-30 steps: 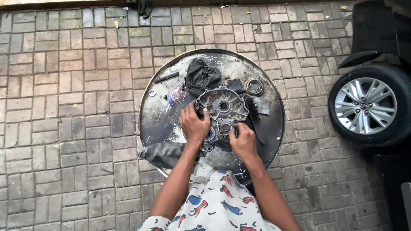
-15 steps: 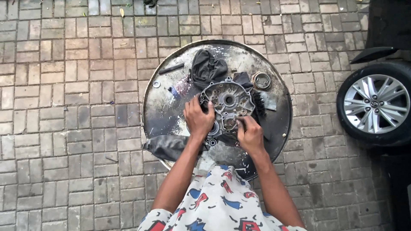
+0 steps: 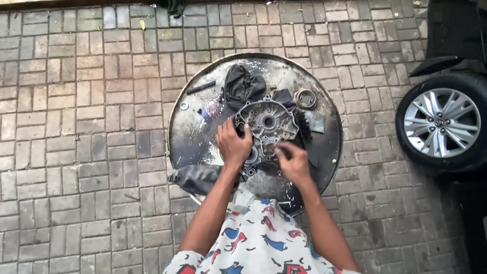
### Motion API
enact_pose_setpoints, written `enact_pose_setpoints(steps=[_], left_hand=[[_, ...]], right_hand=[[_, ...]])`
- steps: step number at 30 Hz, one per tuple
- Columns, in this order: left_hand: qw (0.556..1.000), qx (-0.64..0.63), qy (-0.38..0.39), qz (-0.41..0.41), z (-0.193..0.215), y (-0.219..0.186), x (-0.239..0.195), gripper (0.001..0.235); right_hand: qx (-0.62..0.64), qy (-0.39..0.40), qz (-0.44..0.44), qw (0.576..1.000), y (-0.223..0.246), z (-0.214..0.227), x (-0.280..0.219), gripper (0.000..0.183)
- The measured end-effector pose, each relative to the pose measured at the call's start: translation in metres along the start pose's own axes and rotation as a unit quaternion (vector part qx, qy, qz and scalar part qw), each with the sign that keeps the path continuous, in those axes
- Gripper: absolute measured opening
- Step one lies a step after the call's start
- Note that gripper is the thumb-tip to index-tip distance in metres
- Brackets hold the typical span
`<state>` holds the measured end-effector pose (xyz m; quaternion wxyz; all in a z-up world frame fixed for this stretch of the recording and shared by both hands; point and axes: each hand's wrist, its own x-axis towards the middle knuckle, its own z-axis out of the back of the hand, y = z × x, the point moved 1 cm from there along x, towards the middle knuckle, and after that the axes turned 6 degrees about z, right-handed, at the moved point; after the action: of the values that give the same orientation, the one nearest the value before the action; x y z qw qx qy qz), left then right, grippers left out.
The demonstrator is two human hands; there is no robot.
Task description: The person cleans a metallic mechanical housing component using a wire brush and a cloth. They scrub the interior and exterior surfaces of the part, then wipe it down with a rag while working over a metal barrel.
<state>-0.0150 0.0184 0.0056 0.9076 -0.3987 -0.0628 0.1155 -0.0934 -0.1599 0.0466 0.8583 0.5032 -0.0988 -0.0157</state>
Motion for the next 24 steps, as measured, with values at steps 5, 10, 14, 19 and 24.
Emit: enact_pose_setpoints(steps=[5, 10, 14, 19, 24], left_hand=[[1.000, -0.001, -0.006, -0.003, 0.004, -0.002, -0.003, 0.050], [1.000, -0.005, 0.004, 0.012, 0.007, -0.006, 0.000, 0.049], [1.000, -0.009, 0.000, 0.008, 0.002, -0.007, 0.004, 0.048], [1.000, 0.001, 0.009, 0.016, 0.000, 0.001, -0.001, 0.048], [1.000, -0.002, -0.002, 0.011, -0.001, 0.002, 0.000, 0.049]], right_hand=[[-0.005, -0.002, -0.017, 1.000, 0.019, 0.003, -0.011, 0.015], [0.031, 0.015, -0.051, 0.998, 0.014, 0.006, 0.000, 0.017], [0.033, -0.014, -0.050, 0.998, 0.005, 0.001, -0.001, 0.014], [0.017, 0.027, -0.066, 0.997, 0.006, 0.004, -0.006, 0.014], [0.014, -0.024, -0.069, 0.997, -0.003, -0.007, -0.011, 0.014]])
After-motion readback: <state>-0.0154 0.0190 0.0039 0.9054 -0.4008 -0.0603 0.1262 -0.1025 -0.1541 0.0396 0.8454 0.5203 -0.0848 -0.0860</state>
